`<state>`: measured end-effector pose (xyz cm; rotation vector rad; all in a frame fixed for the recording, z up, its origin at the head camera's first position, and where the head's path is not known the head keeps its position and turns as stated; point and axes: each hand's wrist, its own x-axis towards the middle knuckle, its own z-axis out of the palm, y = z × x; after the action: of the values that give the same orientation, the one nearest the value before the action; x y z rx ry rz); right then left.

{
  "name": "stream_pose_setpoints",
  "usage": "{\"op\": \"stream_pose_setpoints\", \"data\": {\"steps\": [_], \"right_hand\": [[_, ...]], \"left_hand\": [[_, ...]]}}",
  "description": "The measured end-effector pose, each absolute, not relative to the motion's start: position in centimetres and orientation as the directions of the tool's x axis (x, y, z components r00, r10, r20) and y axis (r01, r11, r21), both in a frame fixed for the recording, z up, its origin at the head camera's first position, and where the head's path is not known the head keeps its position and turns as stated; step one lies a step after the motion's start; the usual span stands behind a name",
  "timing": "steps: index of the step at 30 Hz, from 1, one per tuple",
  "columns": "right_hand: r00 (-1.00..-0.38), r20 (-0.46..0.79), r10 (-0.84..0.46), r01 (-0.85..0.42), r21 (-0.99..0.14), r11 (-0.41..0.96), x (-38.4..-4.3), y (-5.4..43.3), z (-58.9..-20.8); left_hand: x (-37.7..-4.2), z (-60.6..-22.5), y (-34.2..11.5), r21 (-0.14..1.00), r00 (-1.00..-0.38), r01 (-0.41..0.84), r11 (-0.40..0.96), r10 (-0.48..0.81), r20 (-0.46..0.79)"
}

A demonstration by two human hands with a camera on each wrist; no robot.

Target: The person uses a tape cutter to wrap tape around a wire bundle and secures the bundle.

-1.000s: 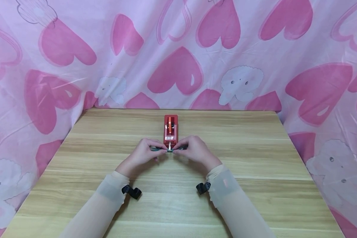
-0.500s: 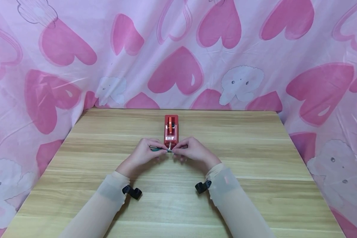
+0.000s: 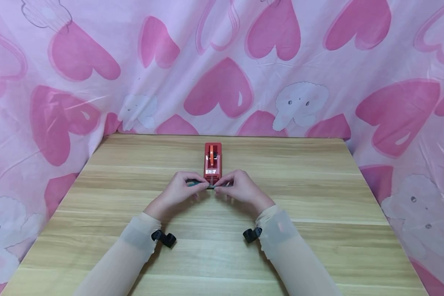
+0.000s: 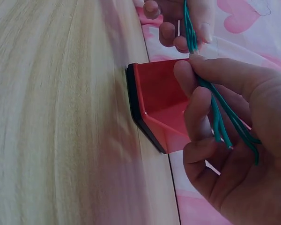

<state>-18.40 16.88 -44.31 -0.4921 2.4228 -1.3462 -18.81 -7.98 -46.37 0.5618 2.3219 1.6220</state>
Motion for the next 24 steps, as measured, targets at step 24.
{"op": "stream_pose_setpoints", "data": {"steps": [24], "right_hand": [[-0.886, 0.041, -0.461, -0.336, -0.742, 0.58, -17.79, 16.99, -43.79]], "left_hand": [[-19.23, -46.21, -7.79, 0.966, -0.826, 0.007, 0.26, 0.545, -0.14]]}}
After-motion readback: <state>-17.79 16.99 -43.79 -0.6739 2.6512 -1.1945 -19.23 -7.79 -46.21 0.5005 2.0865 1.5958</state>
